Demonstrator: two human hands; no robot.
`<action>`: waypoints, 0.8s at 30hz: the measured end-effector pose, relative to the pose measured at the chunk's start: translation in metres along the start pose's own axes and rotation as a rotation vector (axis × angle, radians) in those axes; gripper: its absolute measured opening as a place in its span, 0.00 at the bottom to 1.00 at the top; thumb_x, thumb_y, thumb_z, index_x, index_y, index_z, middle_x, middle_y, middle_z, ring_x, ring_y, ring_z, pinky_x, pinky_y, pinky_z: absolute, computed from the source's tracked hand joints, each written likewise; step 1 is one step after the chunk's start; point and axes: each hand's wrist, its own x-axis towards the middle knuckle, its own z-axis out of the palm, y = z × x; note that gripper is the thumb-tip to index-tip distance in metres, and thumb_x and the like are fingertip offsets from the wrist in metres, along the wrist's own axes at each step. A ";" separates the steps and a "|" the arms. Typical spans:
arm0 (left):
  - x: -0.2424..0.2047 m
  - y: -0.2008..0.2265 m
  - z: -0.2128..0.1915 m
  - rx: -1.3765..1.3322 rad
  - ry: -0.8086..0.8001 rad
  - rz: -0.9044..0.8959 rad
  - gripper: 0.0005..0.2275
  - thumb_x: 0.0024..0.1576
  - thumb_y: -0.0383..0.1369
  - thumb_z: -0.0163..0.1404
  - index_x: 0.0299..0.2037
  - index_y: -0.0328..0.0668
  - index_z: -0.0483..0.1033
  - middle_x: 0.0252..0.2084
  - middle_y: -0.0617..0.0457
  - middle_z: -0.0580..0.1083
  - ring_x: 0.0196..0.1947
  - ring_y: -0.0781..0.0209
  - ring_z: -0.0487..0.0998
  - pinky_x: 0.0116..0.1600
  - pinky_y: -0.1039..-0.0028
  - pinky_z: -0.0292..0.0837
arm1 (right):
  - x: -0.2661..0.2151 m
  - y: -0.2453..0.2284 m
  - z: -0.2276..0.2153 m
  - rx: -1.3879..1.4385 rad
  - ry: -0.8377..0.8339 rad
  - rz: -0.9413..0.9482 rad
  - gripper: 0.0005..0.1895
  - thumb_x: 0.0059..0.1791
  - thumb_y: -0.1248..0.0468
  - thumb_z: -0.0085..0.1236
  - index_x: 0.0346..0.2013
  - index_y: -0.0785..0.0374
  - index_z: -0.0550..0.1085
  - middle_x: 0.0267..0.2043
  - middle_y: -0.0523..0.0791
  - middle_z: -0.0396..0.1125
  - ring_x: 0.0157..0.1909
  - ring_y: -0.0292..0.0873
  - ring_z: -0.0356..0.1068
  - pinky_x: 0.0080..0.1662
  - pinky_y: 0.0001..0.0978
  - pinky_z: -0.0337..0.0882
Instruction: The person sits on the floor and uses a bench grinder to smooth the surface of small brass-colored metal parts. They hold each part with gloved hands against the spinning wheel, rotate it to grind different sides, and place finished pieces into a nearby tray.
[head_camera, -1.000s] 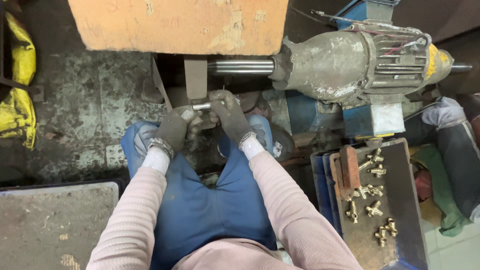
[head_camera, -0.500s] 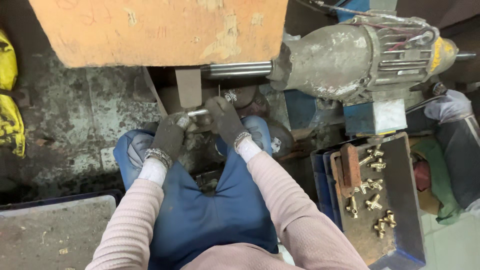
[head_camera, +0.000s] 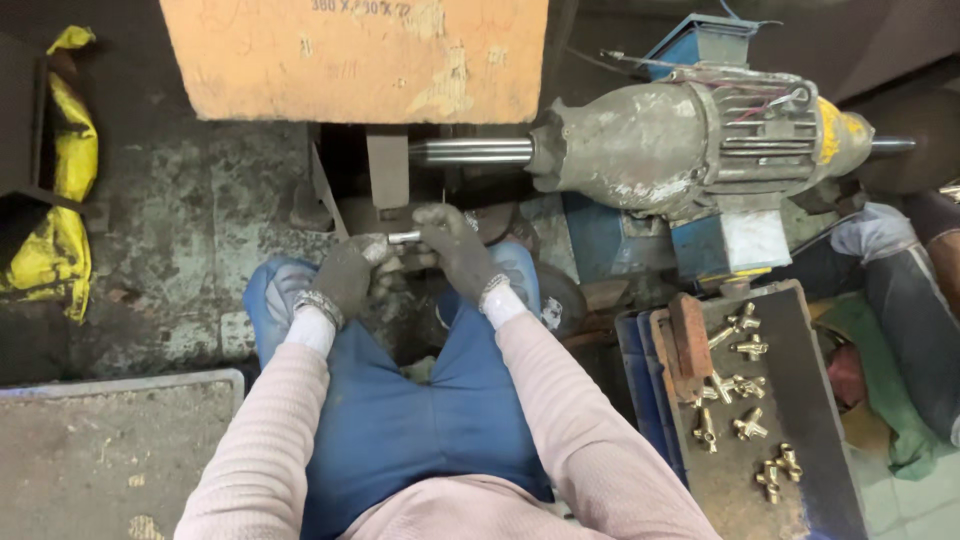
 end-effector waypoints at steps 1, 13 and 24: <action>-0.002 0.003 -0.002 0.112 0.105 0.199 0.07 0.65 0.30 0.47 0.46 0.40 0.78 0.38 0.44 0.78 0.37 0.48 0.80 0.44 0.63 0.75 | 0.000 0.000 0.001 -0.001 0.002 -0.061 0.17 0.52 0.63 0.52 0.55 0.67 0.69 0.47 0.44 0.65 0.42 0.34 0.68 0.44 0.29 0.74; 0.003 0.049 -0.010 -0.874 0.043 -0.412 0.10 0.64 0.35 0.45 0.42 0.37 0.77 0.24 0.58 0.69 0.20 0.68 0.66 0.25 0.75 0.65 | 0.016 -0.012 0.012 -0.135 0.146 0.006 0.13 0.53 0.61 0.52 0.50 0.64 0.69 0.37 0.42 0.66 0.34 0.33 0.66 0.36 0.25 0.71; 0.016 0.040 -0.011 -0.817 0.017 -0.394 0.14 0.66 0.36 0.43 0.38 0.31 0.74 0.20 0.53 0.67 0.16 0.63 0.65 0.21 0.71 0.62 | 0.035 0.006 0.004 0.031 0.123 0.141 0.08 0.55 0.59 0.50 0.40 0.61 0.69 0.31 0.40 0.64 0.29 0.32 0.63 0.28 0.25 0.63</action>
